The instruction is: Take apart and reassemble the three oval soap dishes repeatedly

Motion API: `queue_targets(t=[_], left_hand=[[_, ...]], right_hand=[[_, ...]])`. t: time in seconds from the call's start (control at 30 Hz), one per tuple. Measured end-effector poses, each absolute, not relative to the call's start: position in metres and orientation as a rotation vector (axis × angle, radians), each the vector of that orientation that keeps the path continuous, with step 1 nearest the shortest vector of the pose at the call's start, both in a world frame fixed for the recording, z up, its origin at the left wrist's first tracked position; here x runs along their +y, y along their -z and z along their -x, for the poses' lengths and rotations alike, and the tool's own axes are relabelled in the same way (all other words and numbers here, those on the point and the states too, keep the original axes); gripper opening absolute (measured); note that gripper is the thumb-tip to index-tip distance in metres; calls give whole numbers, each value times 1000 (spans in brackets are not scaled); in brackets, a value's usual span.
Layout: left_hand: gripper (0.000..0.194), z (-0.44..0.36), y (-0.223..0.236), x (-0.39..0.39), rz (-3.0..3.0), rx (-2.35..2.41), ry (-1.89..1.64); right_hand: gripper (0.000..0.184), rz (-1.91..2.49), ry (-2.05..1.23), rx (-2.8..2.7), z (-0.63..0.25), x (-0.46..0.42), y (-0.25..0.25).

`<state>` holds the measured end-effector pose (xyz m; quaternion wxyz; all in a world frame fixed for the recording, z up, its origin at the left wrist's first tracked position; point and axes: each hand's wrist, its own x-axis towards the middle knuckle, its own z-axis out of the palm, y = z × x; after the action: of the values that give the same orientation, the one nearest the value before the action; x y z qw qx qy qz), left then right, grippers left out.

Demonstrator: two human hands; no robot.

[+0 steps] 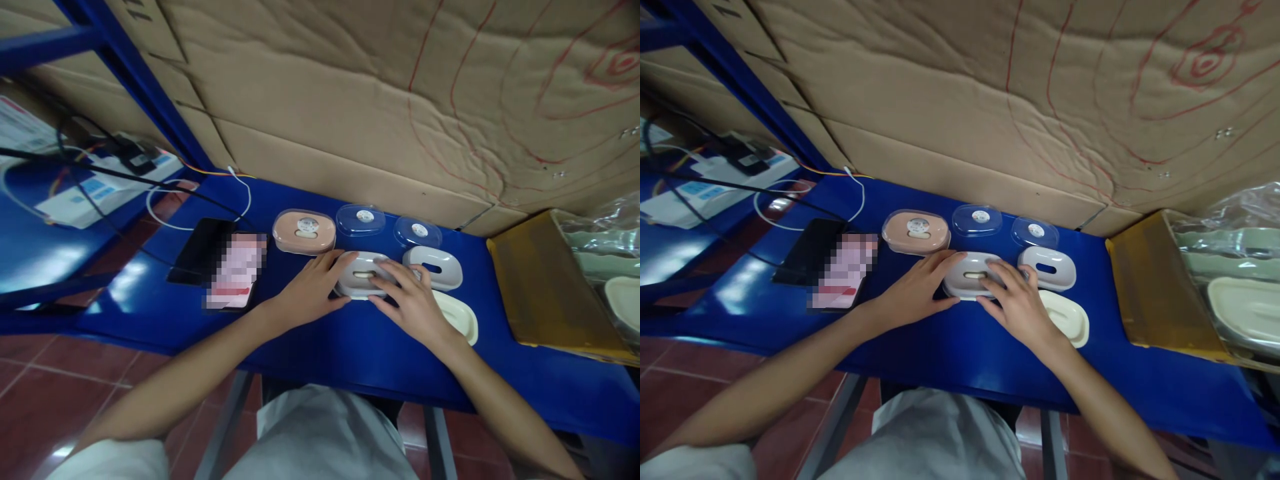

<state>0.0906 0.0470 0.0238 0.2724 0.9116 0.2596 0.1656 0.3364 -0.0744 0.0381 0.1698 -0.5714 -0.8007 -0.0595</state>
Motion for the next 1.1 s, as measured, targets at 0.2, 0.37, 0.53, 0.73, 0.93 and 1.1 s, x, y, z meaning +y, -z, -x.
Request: queue_targets(t=[0.2, 0.37, 0.53, 0.73, 0.93, 1.1], left_hand=[[84, -91, -24, 46, -2544, 713, -454], [81, -89, -23, 48, -2589, 722, -425], [82, -87, -23, 49, -2646, 726, -418], [80, -88, -24, 48, -2678, 749, -362], [79, -88, -31, 53, -2571, 737, -361], [75, -85, -36, 59, -2486, 744, -356]], right_hand=[[29, 1555, 273, -2335, -333, -74, -39], [28, 1519, 353, -2376, -331, -73, -41], [26, 1476, 387, -2404, -329, -72, -39], [31, 1473, 201, -2452, -339, -67, -41], [54, 1712, 71, -2307, -365, -12, -50], [58, 1796, 9, -2328, -374, 34, -41]])
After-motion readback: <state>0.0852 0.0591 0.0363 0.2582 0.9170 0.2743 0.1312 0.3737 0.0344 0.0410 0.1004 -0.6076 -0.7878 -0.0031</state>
